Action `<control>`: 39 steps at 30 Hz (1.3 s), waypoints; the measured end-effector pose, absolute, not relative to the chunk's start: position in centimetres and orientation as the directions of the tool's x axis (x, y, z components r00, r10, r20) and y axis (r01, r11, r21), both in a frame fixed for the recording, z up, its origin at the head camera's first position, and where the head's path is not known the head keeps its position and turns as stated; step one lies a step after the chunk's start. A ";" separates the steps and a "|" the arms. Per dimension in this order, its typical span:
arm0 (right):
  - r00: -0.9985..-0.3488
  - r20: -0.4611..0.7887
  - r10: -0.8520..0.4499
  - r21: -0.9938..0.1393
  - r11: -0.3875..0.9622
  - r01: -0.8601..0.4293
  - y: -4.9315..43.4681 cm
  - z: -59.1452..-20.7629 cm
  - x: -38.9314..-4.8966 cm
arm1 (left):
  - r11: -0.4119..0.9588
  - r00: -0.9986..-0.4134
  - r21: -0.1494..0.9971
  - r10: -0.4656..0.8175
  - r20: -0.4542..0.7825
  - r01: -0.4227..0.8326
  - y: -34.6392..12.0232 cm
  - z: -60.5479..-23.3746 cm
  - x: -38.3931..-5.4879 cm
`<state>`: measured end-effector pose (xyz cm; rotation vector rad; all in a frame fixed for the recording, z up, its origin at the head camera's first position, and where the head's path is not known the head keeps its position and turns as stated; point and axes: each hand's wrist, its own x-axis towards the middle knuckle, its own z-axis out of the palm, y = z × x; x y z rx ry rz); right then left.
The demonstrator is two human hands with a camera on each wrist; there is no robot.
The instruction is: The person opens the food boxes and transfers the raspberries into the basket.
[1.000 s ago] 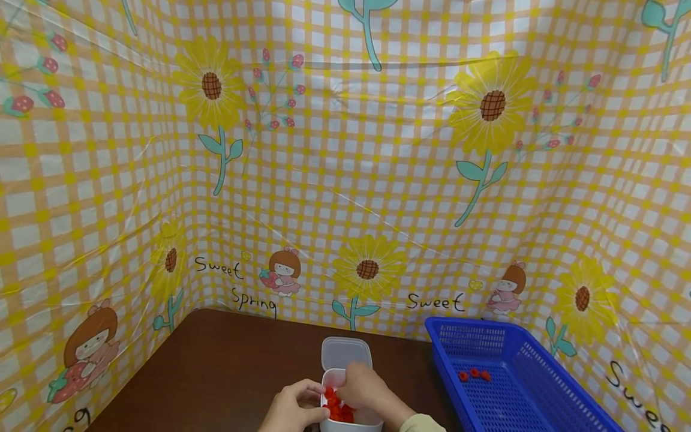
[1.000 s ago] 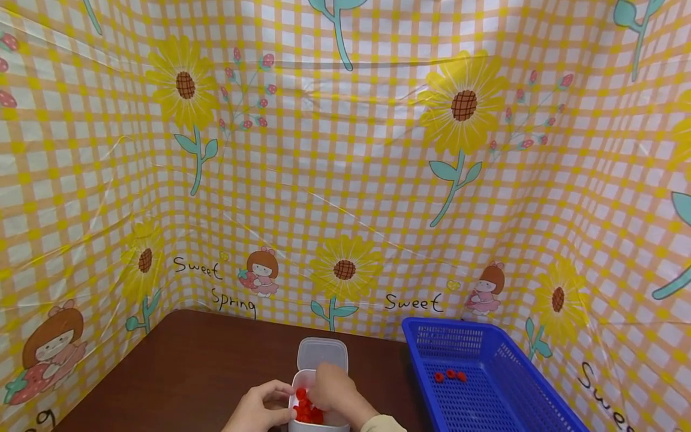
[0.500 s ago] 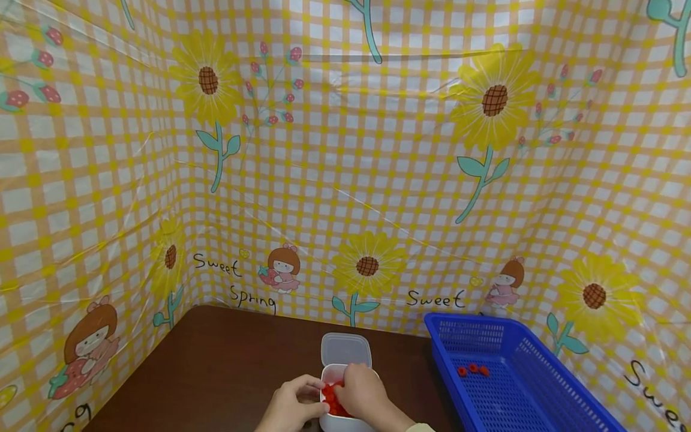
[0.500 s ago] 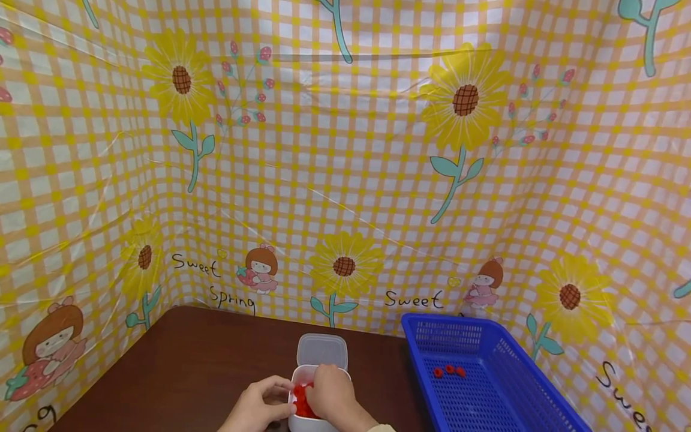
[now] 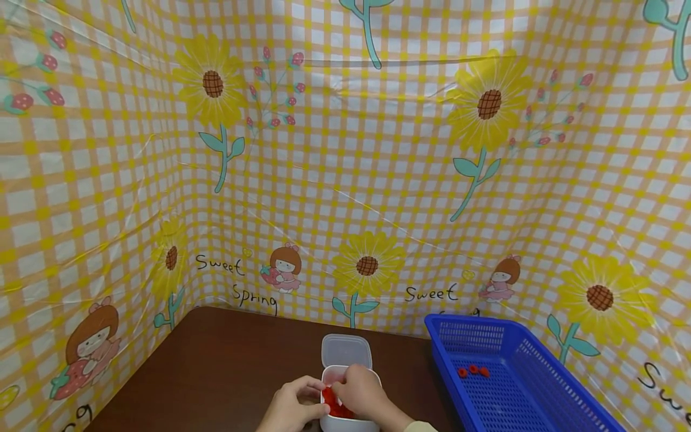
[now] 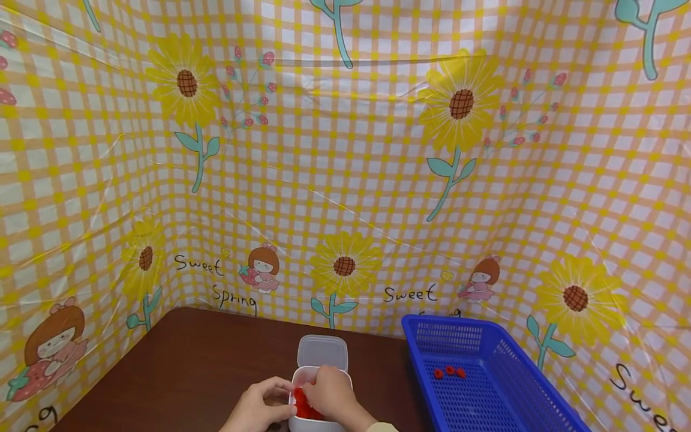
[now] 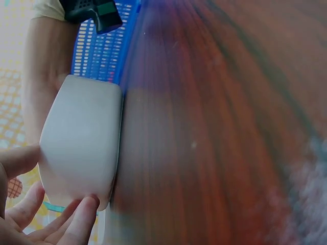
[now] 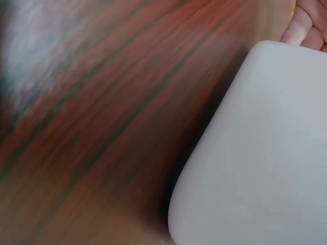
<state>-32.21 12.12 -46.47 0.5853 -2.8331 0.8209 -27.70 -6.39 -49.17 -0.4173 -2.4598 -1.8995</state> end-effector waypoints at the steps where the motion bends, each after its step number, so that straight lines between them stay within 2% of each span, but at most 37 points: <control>1: -0.921 0.227 -0.316 -0.509 0.768 -0.389 12.1 -46.5 -32.2 | 0.231 -0.965 0.950 0.205 0.164 0.211 -6.4 -49.2 -27.7; 10: -0.963 0.115 -0.244 -0.639 0.724 -0.260 12.0 -46.7 -32.8 | 0.230 -0.966 0.950 0.199 0.168 0.213 -6.3 -49.2 -27.7; 29: -0.971 0.046 -0.236 -0.773 0.607 -0.184 11.8 -47.3 -33.0 | 0.245 -0.964 0.941 0.188 0.188 0.231 -6.1 -49.1 -27.6; 39: -0.974 0.002 -0.229 -0.779 0.610 -0.145 11.7 -47.2 -32.8 | 0.213 -0.967 0.955 0.193 0.167 0.207 -6.2 -49.3 -27.7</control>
